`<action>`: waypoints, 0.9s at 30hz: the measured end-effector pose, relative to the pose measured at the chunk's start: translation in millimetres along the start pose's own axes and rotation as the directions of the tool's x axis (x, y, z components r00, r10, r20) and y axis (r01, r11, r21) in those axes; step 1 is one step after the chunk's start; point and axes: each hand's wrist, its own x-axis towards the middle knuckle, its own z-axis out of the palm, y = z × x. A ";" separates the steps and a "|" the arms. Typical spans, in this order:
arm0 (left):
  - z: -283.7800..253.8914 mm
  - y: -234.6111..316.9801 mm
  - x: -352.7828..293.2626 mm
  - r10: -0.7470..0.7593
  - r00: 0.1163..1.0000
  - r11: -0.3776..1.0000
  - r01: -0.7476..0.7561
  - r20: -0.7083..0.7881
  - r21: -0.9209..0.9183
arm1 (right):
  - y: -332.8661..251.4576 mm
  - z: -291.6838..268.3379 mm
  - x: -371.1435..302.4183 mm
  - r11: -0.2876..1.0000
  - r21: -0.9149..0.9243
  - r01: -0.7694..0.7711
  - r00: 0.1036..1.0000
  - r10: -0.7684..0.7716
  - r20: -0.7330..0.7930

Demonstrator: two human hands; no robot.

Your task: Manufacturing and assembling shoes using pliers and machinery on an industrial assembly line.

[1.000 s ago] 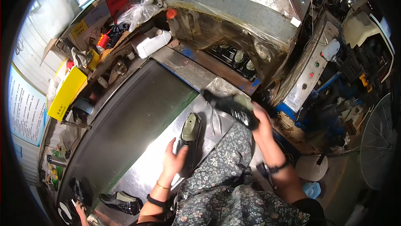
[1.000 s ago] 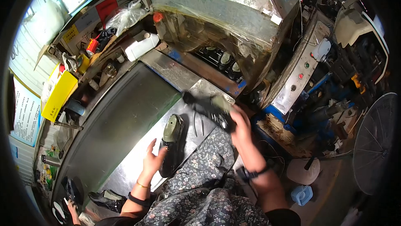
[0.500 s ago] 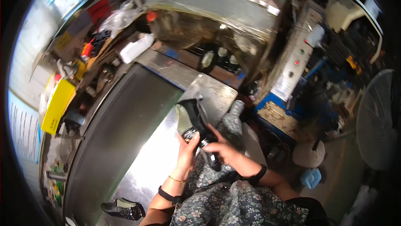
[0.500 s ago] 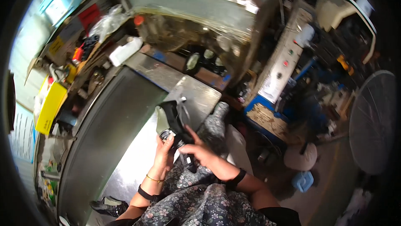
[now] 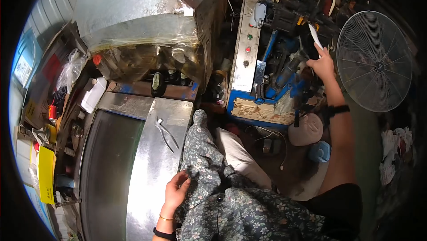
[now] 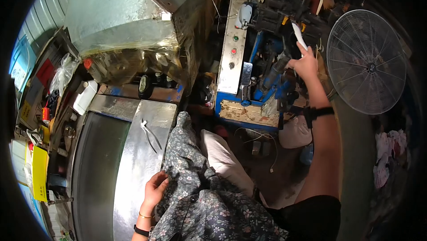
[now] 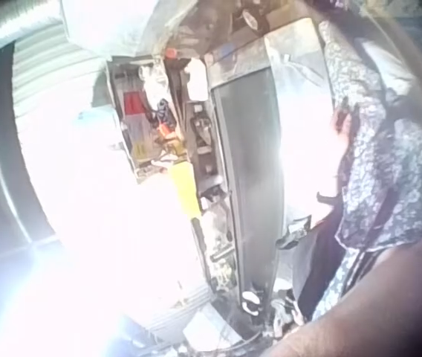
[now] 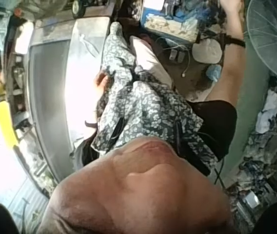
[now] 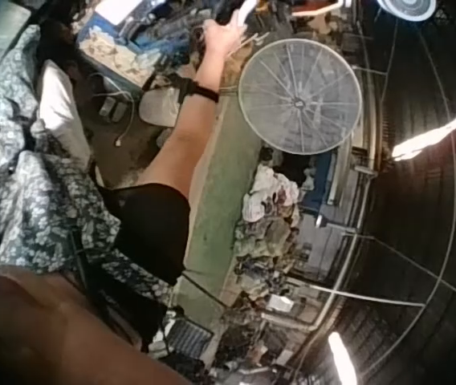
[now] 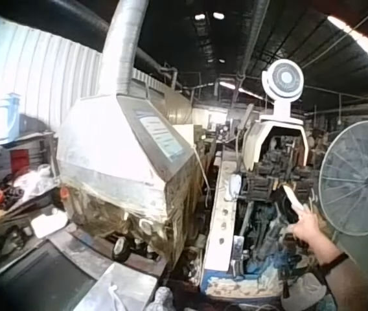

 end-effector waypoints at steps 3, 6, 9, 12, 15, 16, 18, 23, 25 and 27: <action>-4.5 -3.0 -4.4 0.022 1.000 0.997 -0.024 -0.018 -0.068 | 36.6 6.3 36.6 0.991 -0.132 0.002 1.000 0.001 0.024; -0.9 4.7 -4.2 0.019 0.998 0.995 -0.025 -0.065 -0.093 | 55.4 3.2 63.4 0.994 -0.106 0.034 0.973 -0.009 0.230; 6.8 14.9 -2.6 0.050 0.996 0.998 -0.047 -0.069 0.048 | 50.9 -7.7 76.7 0.995 -0.018 0.101 0.941 -0.090 0.325; 15.1 21.4 -3.6 0.097 0.995 0.992 -0.095 -0.019 0.082 | 33.8 -5.6 61.2 0.993 -0.086 0.080 0.902 -0.035 0.430; 21.8 23.3 -6.3 0.084 0.995 0.983 -0.092 0.058 0.157 | 21.8 17.3 20.2 0.978 -0.205 0.039 0.972 0.010 0.235; 23.2 23.5 -6.5 0.085 0.995 0.984 -0.091 0.049 0.154 | 20.2 27.6 6.0 0.964 -0.265 0.038 0.981 0.014 0.192; 25.7 23.9 -7.0 0.068 0.993 0.948 -0.095 0.097 0.304 | 24.1 37.6 -5.6 0.972 -0.235 0.025 0.994 0.000 0.106; 28.2 34.5 -8.8 0.105 0.988 0.925 -0.137 0.110 0.355 | 21.3 39.3 -7.5 0.979 -0.203 0.033 0.998 -0.023 0.051; 27.3 41.1 -8.7 0.098 0.987 0.910 -0.141 0.128 0.391 | 16.9 33.2 -4.3 0.977 -0.202 0.059 0.998 -0.054 0.033; 24.5 46.0 -7.4 0.102 0.985 0.896 -0.150 0.137 0.417 | 16.6 30.0 -0.2 0.964 -0.233 0.125 0.992 -0.125 0.017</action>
